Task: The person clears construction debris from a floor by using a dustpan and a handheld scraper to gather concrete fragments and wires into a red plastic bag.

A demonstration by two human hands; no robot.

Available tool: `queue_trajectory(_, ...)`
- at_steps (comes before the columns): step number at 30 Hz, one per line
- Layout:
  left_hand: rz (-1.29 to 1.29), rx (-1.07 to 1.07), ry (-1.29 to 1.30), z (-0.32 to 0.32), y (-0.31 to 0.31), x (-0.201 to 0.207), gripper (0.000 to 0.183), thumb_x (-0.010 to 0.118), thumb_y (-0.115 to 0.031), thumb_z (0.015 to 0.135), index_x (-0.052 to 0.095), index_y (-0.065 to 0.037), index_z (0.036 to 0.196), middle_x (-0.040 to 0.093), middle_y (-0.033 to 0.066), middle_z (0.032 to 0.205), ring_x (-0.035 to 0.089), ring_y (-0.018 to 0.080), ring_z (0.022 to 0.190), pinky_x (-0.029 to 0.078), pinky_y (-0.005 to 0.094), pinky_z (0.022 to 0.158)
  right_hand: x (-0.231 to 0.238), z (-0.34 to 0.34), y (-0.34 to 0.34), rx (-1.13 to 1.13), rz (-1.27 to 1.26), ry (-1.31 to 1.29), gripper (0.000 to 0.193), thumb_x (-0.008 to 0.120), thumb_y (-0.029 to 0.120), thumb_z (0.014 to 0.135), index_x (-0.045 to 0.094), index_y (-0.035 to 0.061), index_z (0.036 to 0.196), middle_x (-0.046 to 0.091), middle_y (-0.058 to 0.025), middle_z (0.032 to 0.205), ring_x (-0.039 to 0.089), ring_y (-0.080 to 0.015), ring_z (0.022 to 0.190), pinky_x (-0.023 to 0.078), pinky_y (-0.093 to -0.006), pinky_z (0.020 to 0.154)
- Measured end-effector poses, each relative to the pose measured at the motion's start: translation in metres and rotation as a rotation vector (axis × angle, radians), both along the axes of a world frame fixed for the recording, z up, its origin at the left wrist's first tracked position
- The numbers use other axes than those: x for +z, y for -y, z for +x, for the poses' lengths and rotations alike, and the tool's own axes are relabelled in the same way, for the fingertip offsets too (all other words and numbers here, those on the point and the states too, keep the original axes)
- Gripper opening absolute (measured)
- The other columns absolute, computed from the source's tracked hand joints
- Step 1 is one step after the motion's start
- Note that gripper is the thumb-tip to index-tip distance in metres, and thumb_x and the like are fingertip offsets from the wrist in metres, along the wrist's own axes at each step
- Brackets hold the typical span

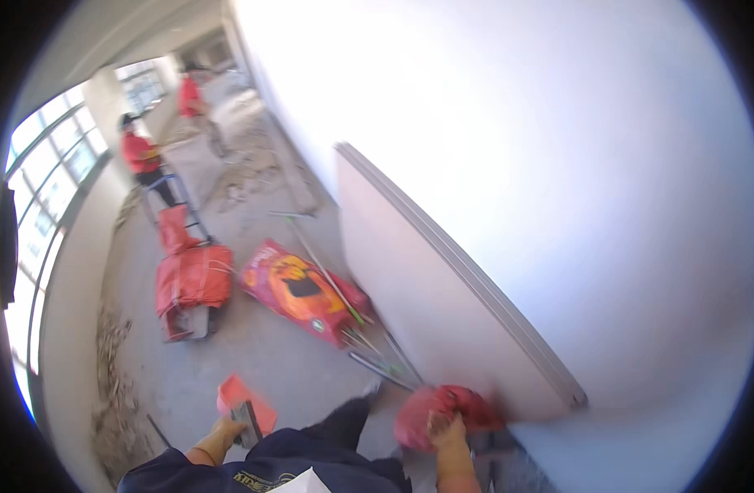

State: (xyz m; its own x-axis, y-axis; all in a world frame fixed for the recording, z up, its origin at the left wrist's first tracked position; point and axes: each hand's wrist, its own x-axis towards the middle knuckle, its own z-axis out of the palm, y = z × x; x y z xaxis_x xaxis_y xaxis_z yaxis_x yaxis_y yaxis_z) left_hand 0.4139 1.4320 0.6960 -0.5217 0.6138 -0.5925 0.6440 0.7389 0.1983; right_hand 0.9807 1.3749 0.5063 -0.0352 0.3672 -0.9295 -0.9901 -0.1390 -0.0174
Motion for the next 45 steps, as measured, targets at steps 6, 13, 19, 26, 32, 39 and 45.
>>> queue_trajectory(6,-0.012,0.525,0.060,-0.108,0.183,-0.006,0.040,0.074,-0.023,0.076,0.070,0.000,0.108,0.073,0.0166,0.096,0.072,0.0291,0.087,0.056,0.0403,0.078,0.004,-0.029,0.027,0.195,0.251,0.062,0.040,0.045,0.047,0.097,0.060,0.0116,0.107,0.070,-0.0125,0.103,0.066,-0.0267,0.080,0.057,-0.0441,0.065)
queue_trajectory(13,0.332,0.846,0.320,-0.202,0.262,-0.051,0.040,0.073,-0.023,0.076,0.070,0.000,0.109,0.073,0.0163,0.096,0.072,0.0287,0.088,0.055,0.0400,0.078,0.035,-0.109,0.022,0.418,0.255,0.238,0.037,0.044,0.042,0.097,0.059,0.0105,0.108,0.069,-0.0138,0.103,0.066,-0.0270,0.081,0.057,-0.0437,0.066)
queue_trajectory(19,0.641,0.957,0.502,-0.283,0.275,-0.079,0.041,0.073,-0.023,0.076,0.069,0.001,0.110,0.073,0.0160,0.097,0.072,0.0283,0.088,0.055,0.0398,0.078,0.032,-0.206,0.039,0.494,0.256,0.307,0.034,0.044,0.038,0.098,0.058,0.0095,0.109,0.069,-0.0149,0.103,0.066,-0.0273,0.083,0.057,-0.0434,0.067)
queue_trajectory(26,1.071,0.975,0.596,-0.391,0.289,-0.143,0.041,0.072,-0.022,0.077,0.069,0.001,0.110,0.073,0.0157,0.097,0.071,0.0279,0.088,0.055,0.0395,0.079,0.026,-0.291,0.079,0.557,0.235,0.407,0.031,0.043,0.034,0.098,0.057,0.0083,0.111,0.068,-0.0161,0.103,0.067,-0.0277,0.084,0.057,-0.0431,0.069)
queue_trajectory(32,0.830,1.127,0.329,-0.462,0.368,-0.191,0.035,0.069,-0.018,0.079,0.068,0.001,0.108,0.072,0.0174,0.097,0.071,0.0292,0.083,0.056,0.0412,0.072,0.016,-0.323,0.108,0.609,0.283,0.556,0.029,0.043,0.030,0.099,0.056,0.0073,0.112,0.068,-0.0172,0.103,0.067,-0.0280,0.085,0.057,-0.0428,0.070)
queue_trajectory(39,0.488,1.450,0.513,-0.458,0.421,-0.190,0.036,0.062,-0.023,0.087,0.056,-0.008,0.119,0.066,0.0205,0.107,0.068,0.0370,0.081,0.056,0.0502,0.054,-0.027,-0.296,0.138,0.695,0.272,0.433,0.029,0.040,0.022,0.099,0.056,0.0062,0.117,0.068,-0.0209,0.100,0.068,-0.0330,0.081,0.057,-0.0453,0.069)
queue_trajectory(45,0.629,1.470,0.582,-0.421,0.474,-0.211,0.038,0.059,-0.025,0.088,0.051,-0.012,0.123,0.062,0.0167,0.111,0.065,0.0373,0.095,0.056,0.0575,0.067,0.005,-0.288,0.149,0.737,0.179,0.462,0.030,0.041,0.023,0.099,0.054,0.0062,0.119,0.068,-0.0215,0.102,0.068,-0.0342,0.081,0.057,-0.0464,0.068)
